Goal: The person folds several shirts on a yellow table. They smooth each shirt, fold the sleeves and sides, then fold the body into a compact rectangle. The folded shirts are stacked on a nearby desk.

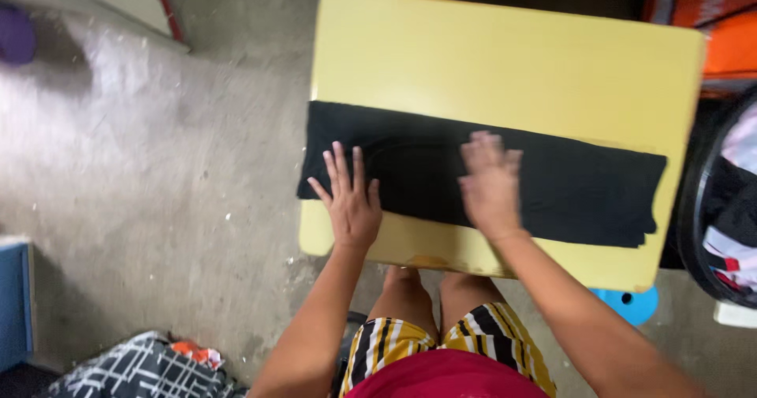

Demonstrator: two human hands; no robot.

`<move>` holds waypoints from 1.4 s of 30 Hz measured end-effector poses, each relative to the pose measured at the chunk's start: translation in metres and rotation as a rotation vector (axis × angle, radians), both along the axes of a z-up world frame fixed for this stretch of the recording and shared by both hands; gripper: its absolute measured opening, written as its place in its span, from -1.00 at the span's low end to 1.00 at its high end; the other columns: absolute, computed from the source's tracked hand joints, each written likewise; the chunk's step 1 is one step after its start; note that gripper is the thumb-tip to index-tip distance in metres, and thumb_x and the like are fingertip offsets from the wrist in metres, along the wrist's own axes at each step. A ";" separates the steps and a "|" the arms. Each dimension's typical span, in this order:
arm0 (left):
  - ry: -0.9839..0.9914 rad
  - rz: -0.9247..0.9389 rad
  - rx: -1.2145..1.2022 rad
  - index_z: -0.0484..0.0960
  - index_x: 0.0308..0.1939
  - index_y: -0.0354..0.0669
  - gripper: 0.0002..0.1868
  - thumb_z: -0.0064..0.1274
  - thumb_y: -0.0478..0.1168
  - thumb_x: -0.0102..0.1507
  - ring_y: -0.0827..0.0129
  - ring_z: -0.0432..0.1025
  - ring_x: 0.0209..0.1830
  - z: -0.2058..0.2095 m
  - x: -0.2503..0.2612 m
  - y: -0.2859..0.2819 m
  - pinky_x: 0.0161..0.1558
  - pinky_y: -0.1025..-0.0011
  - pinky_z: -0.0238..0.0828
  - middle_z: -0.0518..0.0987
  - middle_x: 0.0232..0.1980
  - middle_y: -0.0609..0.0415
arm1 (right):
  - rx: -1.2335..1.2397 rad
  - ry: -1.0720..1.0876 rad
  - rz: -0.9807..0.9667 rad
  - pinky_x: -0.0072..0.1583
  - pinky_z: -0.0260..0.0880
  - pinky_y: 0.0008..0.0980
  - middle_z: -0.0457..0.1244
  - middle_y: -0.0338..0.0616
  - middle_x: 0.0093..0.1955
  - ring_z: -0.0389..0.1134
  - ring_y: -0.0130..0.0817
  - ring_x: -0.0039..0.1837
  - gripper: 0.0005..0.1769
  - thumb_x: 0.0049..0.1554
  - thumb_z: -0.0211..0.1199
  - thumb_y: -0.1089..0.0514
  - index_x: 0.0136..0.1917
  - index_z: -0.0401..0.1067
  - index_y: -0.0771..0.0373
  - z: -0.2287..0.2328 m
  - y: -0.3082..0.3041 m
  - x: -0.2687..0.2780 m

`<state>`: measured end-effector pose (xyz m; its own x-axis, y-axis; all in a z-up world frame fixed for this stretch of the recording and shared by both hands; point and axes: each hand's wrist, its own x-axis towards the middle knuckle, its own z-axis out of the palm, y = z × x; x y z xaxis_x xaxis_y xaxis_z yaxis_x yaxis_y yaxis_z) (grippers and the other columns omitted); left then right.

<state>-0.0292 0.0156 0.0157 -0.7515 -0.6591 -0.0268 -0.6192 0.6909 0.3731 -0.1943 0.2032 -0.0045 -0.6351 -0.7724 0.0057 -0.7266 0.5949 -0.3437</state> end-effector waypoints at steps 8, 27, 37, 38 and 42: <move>0.347 -0.346 0.554 0.42 0.34 -0.08 -0.53 0.01 -0.16 0.34 0.10 0.33 0.38 0.018 -0.087 0.100 0.43 0.10 0.20 0.43 0.36 -0.04 | 0.058 0.005 -1.048 0.26 0.09 0.31 0.07 0.47 0.29 0.04 0.40 0.37 0.00 -0.03 0.49 -0.21 0.31 0.18 0.64 -0.043 0.210 -0.094; 0.238 0.433 1.836 0.26 0.40 -0.21 -0.30 -0.04 0.06 0.26 0.19 0.33 0.31 -0.016 -0.132 0.134 0.31 0.21 0.24 0.42 0.33 -0.09 | -0.289 -0.629 -0.401 -0.14 0.48 -0.44 0.36 -0.08 -0.18 0.42 -0.36 -0.18 -0.58 0.16 0.28 0.08 0.19 0.34 0.37 0.103 0.124 -0.071; 0.104 0.361 1.712 0.40 0.29 -0.13 -0.52 -0.09 -0.30 0.25 0.23 0.44 0.13 -0.033 -0.146 0.124 0.13 0.31 0.42 0.53 0.19 -0.07 | -0.113 -0.628 -0.482 -0.13 0.44 -0.31 0.36 -0.01 -0.20 0.42 -0.27 -0.20 -0.55 0.12 0.28 0.06 0.17 0.36 0.39 0.032 0.173 -0.080; 0.117 0.361 1.702 0.41 0.29 -0.14 -0.51 -0.07 -0.31 0.25 0.27 0.43 0.14 -0.035 -0.146 0.122 0.14 0.33 0.40 0.53 0.20 -0.06 | -0.092 -0.648 -0.481 -0.12 0.45 -0.31 0.36 -0.01 -0.19 0.42 -0.26 -0.19 -0.55 0.12 0.27 0.05 0.18 0.36 0.38 0.025 0.173 -0.079; 0.177 0.345 1.708 0.43 0.28 -0.19 -0.52 -0.05 -0.35 0.25 0.29 0.42 0.16 -0.043 -0.141 0.122 0.17 0.36 0.37 0.52 0.22 -0.06 | -0.057 -0.644 -0.442 -0.06 0.45 -0.26 0.36 -0.01 -0.13 0.41 -0.26 -0.11 -0.52 0.12 0.27 0.00 0.16 0.37 0.40 -0.002 0.170 -0.073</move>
<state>-0.1699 0.1373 -0.0273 -0.6654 -0.0977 -0.7401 -0.5155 -0.6569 0.5502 -0.2674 0.3733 -0.0068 -0.7756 -0.4563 -0.4361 -0.0733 0.7513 -0.6558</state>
